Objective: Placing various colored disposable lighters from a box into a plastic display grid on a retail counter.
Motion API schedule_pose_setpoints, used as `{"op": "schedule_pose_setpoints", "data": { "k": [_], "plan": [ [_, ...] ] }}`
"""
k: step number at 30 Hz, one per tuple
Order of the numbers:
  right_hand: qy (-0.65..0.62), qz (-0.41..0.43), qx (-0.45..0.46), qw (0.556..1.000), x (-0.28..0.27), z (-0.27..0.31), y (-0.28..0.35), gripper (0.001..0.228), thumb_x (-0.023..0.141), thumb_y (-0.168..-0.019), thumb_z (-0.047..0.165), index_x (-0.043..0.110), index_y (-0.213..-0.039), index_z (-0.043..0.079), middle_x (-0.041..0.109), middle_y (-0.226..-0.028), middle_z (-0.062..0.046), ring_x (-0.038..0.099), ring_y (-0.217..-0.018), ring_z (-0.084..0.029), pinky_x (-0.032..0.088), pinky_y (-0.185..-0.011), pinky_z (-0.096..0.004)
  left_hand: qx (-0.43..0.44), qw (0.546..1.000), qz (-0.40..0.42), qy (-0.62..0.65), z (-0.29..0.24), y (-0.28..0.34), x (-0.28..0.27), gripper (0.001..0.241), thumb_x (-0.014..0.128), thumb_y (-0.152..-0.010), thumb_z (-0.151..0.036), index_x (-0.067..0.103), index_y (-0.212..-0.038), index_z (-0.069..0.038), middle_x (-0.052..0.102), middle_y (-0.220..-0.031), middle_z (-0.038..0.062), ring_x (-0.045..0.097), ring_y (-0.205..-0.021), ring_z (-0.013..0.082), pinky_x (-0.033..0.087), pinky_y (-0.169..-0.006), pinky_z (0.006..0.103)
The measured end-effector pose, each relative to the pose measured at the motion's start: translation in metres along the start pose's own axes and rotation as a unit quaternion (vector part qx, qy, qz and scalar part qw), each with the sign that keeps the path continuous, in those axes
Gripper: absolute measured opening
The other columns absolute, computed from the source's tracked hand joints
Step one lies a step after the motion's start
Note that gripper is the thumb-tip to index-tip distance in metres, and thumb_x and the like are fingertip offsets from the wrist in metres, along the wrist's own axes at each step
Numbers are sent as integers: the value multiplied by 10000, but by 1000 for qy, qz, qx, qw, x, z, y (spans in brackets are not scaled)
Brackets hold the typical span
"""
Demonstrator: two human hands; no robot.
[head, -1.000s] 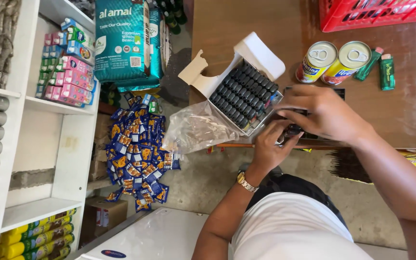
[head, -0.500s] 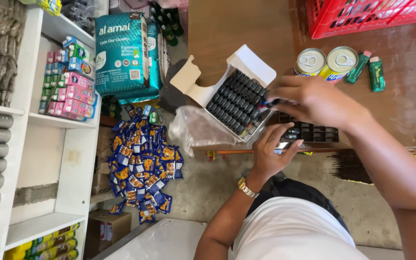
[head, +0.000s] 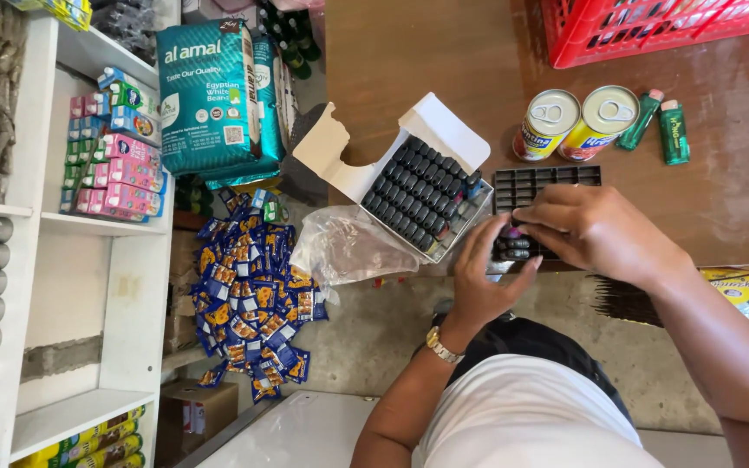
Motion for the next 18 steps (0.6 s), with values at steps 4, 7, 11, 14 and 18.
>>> {"op": "schedule_pose_setpoints", "data": {
  "k": [4,7,11,14,18],
  "plan": [
    [13,16,-19,1000,11,3,1,255,751,-791,117,750,-1039,56,635,-806,-123,656,-742,-345,535,-658,-454,-14,998,-46,-42,2,-3,7,538,830,-879,-176,638,-1363,-40,708,-1261,136,730,-1154,299,602,-1005,396],
    [22,23,-52,998,18,7,4,279,742,-777,99,743,-1050,43,633,-818,-130,656,-765,-351,533,-671,-458,3,989,-99,-108,4,0,7,521,824,-814,-158,656,-1293,-39,738,-1168,129,743,-1066,316,599,-948,402],
    [4,55,-49,997,16,6,-4,271,745,-789,102,750,-1056,56,686,-913,-124,678,-827,-342,554,-708,-438,5,987,-103,-123,7,2,16,442,762,-872,-162,675,-1292,-58,746,-1137,127,745,-1045,324,594,-946,418],
    [4,49,-57,997,15,7,-17,235,742,-821,100,757,-1054,68,706,-974,-119,688,-880,-333,562,-753,-432,23,981,-118,-150,23,11,26,413,749,-925,-198,640,-1293,-46,717,-1143,162,726,-1043,363,586,-951,453],
    [0,-48,-98,994,4,24,-45,248,728,-852,74,738,-1099,46,692,-1052,-137,678,-970,-337,554,-830,-434,-28,988,-58,-141,31,6,29,504,695,-914,-165,604,-1378,8,708,-1254,222,693,-1012,414,543,-893,492]
  ]
}}
Point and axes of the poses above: each hand's wrist, its own y-axis away from the middle knuckle, its own x-axis out of the palm, z = x × y, the point moved 10 cm from there along -y, towards the middle knuckle
